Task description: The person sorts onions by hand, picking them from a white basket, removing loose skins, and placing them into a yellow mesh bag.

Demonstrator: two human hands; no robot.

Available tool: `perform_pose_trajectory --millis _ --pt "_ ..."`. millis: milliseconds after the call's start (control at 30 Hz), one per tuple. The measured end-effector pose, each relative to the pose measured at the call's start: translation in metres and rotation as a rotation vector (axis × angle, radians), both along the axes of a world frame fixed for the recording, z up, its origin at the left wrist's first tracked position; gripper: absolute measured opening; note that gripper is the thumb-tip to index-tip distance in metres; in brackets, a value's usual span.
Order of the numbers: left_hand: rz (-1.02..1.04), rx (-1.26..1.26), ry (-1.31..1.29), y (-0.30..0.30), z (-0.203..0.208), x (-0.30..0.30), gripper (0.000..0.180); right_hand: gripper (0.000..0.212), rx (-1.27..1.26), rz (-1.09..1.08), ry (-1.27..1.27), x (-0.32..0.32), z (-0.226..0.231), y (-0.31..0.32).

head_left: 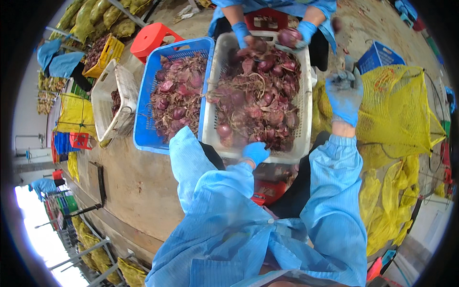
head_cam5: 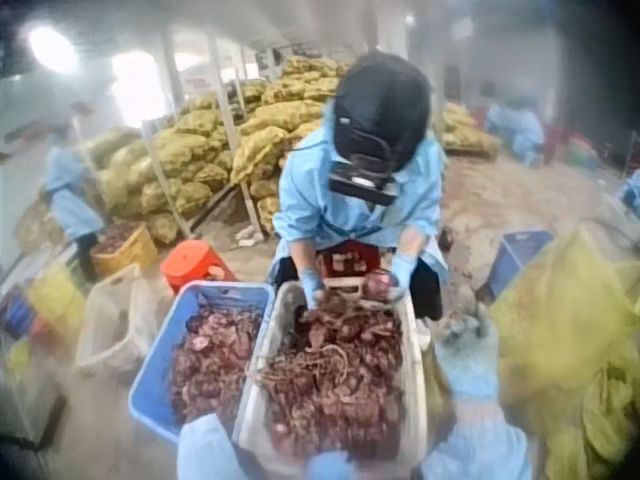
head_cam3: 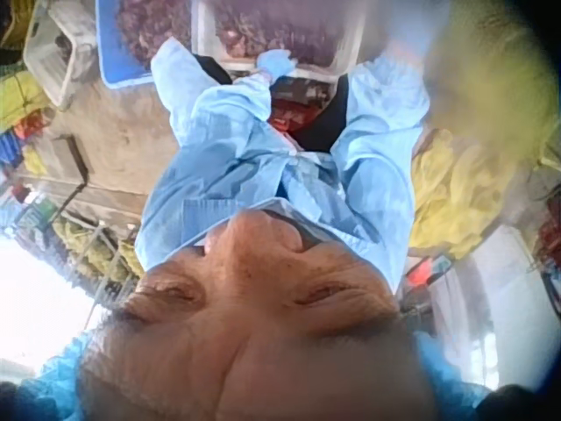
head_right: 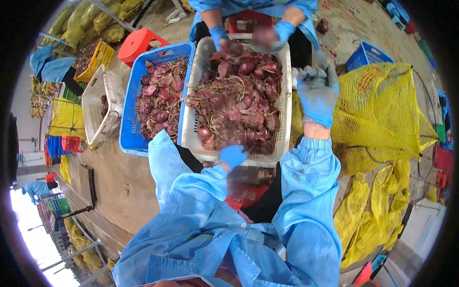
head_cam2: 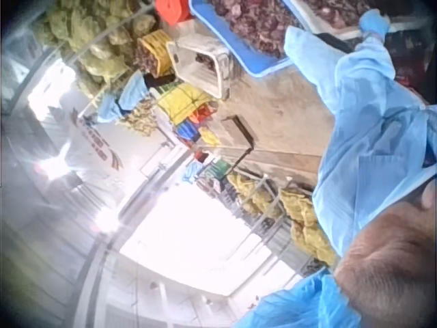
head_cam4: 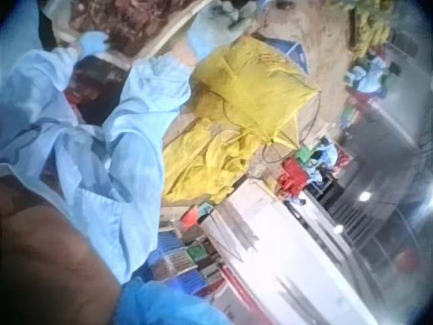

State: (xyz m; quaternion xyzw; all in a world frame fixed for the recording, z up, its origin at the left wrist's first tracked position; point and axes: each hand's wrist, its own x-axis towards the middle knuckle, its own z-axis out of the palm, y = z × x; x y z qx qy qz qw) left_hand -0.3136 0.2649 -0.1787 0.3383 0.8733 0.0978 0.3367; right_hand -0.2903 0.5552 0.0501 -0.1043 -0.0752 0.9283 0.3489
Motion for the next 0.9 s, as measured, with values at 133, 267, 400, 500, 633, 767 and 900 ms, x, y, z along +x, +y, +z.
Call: perform_pose_trajectory --millis 133,267,400,500,633,767,900 --pt "-0.001 0.000 0.085 0.004 -0.004 -0.008 0.047 0.024 0.028 0.096 0.139 -0.004 -0.010 0.010" --pt "0.030 -0.022 0.495 -0.004 -0.013 -0.034 0.061 0.039 -0.026 -0.043 -0.014 -0.013 0.005 0.005" --pt "0.222 -0.081 0.614 -0.025 -0.024 -0.072 0.069 0.038 -0.045 -0.018 0.038 -0.018 -0.002 0.014" --pt "0.397 -0.085 0.517 -0.021 -0.029 -0.082 0.070 0.021 -0.051 0.136 0.199 -0.010 -0.014 0.031" --pt "0.512 -0.105 0.523 -0.035 -0.050 -0.091 0.068 0.030 -0.013 0.043 0.129 -0.018 -0.017 0.031" --pt "0.466 -0.191 0.566 -0.036 -0.063 -0.099 0.067 0.029 -0.037 0.000 0.062 -0.023 -0.002 0.024" --pt "-0.006 -0.498 0.570 -0.034 -0.057 -0.120 0.053 0.025 -0.053 -0.066 0.007 -0.016 -0.004 0.027"
